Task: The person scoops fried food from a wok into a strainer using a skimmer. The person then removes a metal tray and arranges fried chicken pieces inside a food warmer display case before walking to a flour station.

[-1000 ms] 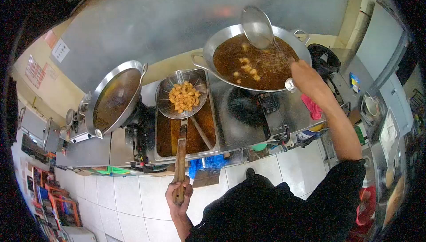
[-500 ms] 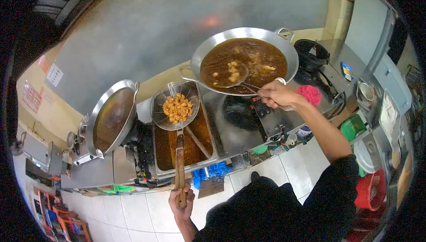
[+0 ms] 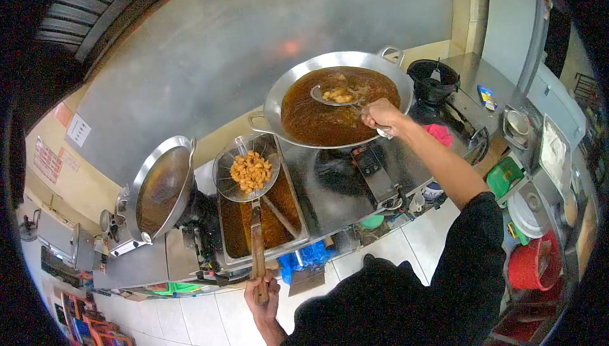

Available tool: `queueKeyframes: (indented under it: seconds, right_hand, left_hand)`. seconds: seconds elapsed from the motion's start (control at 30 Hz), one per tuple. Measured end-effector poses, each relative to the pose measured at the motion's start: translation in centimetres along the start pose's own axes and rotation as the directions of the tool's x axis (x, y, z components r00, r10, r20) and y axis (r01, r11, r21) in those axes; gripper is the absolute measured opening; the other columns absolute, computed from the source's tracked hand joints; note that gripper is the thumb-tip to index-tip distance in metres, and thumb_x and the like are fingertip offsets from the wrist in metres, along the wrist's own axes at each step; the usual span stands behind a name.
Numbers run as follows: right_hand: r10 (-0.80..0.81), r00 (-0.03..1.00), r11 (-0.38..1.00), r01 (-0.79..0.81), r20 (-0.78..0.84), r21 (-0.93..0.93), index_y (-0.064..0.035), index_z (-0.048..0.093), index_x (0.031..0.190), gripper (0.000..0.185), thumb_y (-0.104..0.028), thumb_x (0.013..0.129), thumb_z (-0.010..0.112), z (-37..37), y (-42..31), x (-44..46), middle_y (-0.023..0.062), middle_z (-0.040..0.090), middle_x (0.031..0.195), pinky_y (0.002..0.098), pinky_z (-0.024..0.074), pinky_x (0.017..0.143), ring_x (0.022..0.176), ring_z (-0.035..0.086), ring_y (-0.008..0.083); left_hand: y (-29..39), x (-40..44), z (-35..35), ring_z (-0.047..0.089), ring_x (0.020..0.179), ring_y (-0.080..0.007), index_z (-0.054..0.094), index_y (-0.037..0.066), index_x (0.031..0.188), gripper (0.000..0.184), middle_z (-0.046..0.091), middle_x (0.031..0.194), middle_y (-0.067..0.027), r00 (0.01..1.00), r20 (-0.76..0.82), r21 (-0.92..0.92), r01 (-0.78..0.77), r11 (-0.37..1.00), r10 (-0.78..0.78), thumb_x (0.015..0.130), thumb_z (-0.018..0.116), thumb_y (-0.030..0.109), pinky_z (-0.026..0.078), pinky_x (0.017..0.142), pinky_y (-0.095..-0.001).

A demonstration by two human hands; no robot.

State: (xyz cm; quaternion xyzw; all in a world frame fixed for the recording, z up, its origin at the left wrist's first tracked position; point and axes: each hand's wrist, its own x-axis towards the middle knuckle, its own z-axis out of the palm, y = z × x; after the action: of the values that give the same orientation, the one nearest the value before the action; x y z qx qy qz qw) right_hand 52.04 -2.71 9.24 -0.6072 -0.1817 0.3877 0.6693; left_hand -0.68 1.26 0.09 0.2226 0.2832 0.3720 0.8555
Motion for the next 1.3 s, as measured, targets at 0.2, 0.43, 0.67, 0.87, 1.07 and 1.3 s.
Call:
queueKeyframes:
  seconds: [0.2,0.43,0.67,0.87,1.07,1.3]
  right_hand:
    - [-0.101,0.995,0.929,0.092,-0.007,-0.358,0.0022,0.055,0.076,0.024,-0.009,0.097,0.051,-1.9,-0.9,-1.0,0.0039,0.053,0.061,0.0226,0.0319,0.039,0.046,0.045,0.0067]
    - [-0.096,0.995,0.867,0.075,-0.019,-0.492,0.0002,0.057,0.081,0.022,-0.014,0.098,0.052,-6.8,-3.9,-3.9,0.002,0.054,0.063,0.0223,0.0313,0.038,0.045,0.043,0.0056]
    - [-0.114,0.994,0.694,0.08,0.001,-0.715,-0.0024,0.054,0.078,0.027,-0.019,0.099,0.051,-12.5,-7.8,-7.1,0.0013,0.052,0.061,0.0239,0.036,0.039,0.044,0.046,0.0067]
    - [-0.047,0.998,0.533,0.065,0.047,-0.844,-0.0045,0.051,0.072,0.034,-0.024,0.1,0.052,-14.5,-8.0,-7.1,0.0012,0.052,0.06,0.0252,0.0376,0.039,0.044,0.048,0.0079]
    - [0.016,0.993,0.632,0.078,0.114,-0.771,-0.005,0.052,0.073,0.034,-0.026,0.1,0.054,-12.2,-6.7,-4.7,0.0001,0.051,0.059,0.0244,0.0358,0.037,0.044,0.046,0.007]
    - [0.108,0.962,0.721,0.098,0.251,-0.686,-0.003,0.058,0.088,0.021,-0.02,0.1,0.054,-7.9,-6.0,-2.0,-0.0011,0.052,0.063,0.0222,0.0332,0.038,0.045,0.043,0.0042]
  left_hand:
    - [0.0,0.0,0.6,0.046,0.054,-0.0151,0.048,-0.001,0.102,0.026,0.05,0.079,-0.008,1.0,0.001,-0.032,0.023,0.999,-0.023,0.084,0.054,0.017,0.037,0.052,-0.0259]
    - [-0.5,-0.1,1.2,0.046,0.056,-0.015,0.049,-0.001,0.103,0.028,0.05,0.079,-0.0073,0.999,-0.015,0.034,0.038,0.999,-0.037,0.083,0.055,0.017,0.039,0.052,-0.0256]
    - [-0.4,-0.2,1.4,0.049,0.06,-0.0157,0.05,-0.004,0.099,0.027,0.052,0.079,-0.0071,1.0,-0.009,0.064,0.006,0.998,-0.005,0.083,0.053,0.018,0.04,0.051,-0.0255]
    - [-0.3,0.0,1.2,0.049,0.059,-0.0158,0.05,-0.003,0.1,0.027,0.052,0.079,-0.0076,0.999,0.027,0.031,0.026,0.999,-0.027,0.083,0.053,0.017,0.04,0.05,-0.0256]
    - [-0.7,0.0,0.9,0.049,0.06,-0.0159,0.05,-0.003,0.103,0.028,0.052,0.08,-0.0078,1.0,0.009,0.031,0.025,0.999,-0.025,0.083,0.054,0.016,0.041,0.053,-0.0256]
    - [-1.2,-0.2,0.9,0.047,0.056,-0.0162,0.047,-0.003,0.105,0.028,0.049,0.082,-0.0081,0.999,-0.005,-0.061,0.035,0.998,-0.036,0.085,0.051,0.016,0.041,0.05,-0.0253]
